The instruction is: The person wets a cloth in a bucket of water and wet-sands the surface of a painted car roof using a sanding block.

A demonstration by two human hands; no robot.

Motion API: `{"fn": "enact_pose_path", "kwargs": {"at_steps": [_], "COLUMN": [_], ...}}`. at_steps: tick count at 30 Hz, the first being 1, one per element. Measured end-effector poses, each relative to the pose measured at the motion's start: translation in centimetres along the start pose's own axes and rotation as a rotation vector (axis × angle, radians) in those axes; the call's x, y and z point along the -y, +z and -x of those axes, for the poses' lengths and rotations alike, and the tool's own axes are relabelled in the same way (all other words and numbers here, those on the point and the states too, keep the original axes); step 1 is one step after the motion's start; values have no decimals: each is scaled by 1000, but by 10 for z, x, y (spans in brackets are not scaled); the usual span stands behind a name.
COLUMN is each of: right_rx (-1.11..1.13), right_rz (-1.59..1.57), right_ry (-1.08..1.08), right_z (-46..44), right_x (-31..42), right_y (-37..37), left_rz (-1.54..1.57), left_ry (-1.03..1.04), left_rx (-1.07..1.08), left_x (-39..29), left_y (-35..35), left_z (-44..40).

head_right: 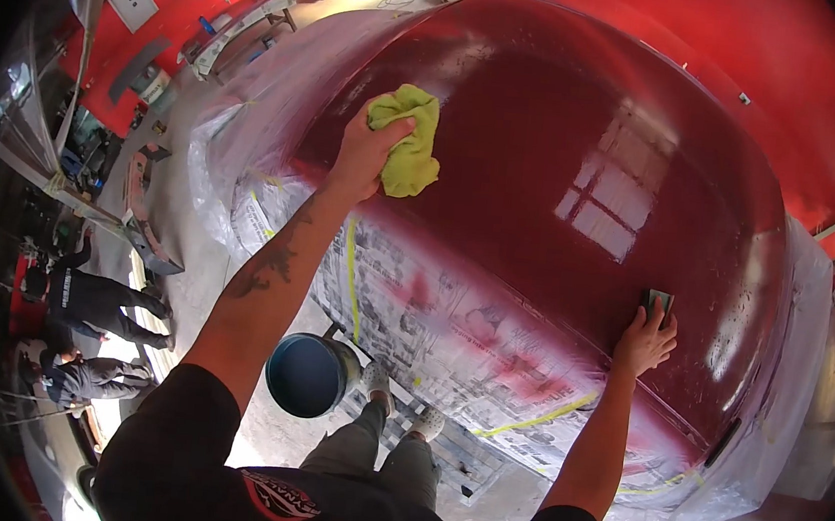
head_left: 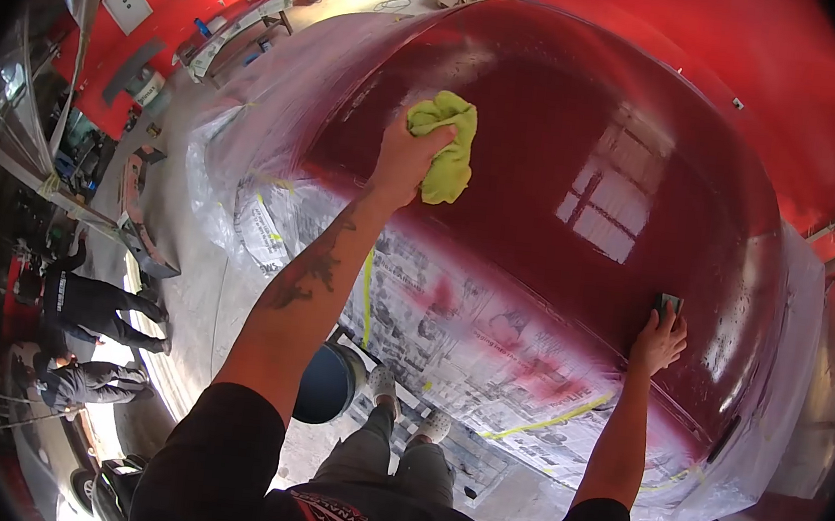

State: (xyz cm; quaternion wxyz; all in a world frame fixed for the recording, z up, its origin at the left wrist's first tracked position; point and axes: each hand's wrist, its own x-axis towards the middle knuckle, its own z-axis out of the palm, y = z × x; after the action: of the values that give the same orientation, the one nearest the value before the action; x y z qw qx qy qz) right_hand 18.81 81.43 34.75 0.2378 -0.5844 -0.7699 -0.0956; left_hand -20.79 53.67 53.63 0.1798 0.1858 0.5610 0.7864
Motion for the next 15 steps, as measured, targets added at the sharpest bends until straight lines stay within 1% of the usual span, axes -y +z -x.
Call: {"fn": "enact_pose_path", "kwargs": {"at_steps": [1,2,4,7,8,10,11,13,14,15], "right_rx": [38,37,66,60,49,59,78,90,80,74], "right_rz": [8,-9,-73,-117,-118,-120,-159,-198,-195,-187], "right_ry": [33,9,-27,-97,-118,-133,-126,-114,-133,-153], "right_z": [-1,-1,-2,5,8,7,6,6,6,7], "right_x": [2,5,11,41,51,69,76,88,94,99], "right_y": [-2,-5,-10,-7,-7,-14,-18,-19,-18,-17], "left_rz": [-26,-53,-97,-95,-98,-98,-177,-295,-348,-391], "left_ry": [61,121,175,169,174,102,109,72,46,-64], "left_rx": [27,54,68,81,64,92,81,134,111,73], "left_x": [0,1,4,6,3,-4,-12,8,10,20], "left_y": [15,28,48,62,55,40,25,-32,-59,-92], "left_z": [-15,-28,-47,-60,-58,-42,-23,7,33,61]}}
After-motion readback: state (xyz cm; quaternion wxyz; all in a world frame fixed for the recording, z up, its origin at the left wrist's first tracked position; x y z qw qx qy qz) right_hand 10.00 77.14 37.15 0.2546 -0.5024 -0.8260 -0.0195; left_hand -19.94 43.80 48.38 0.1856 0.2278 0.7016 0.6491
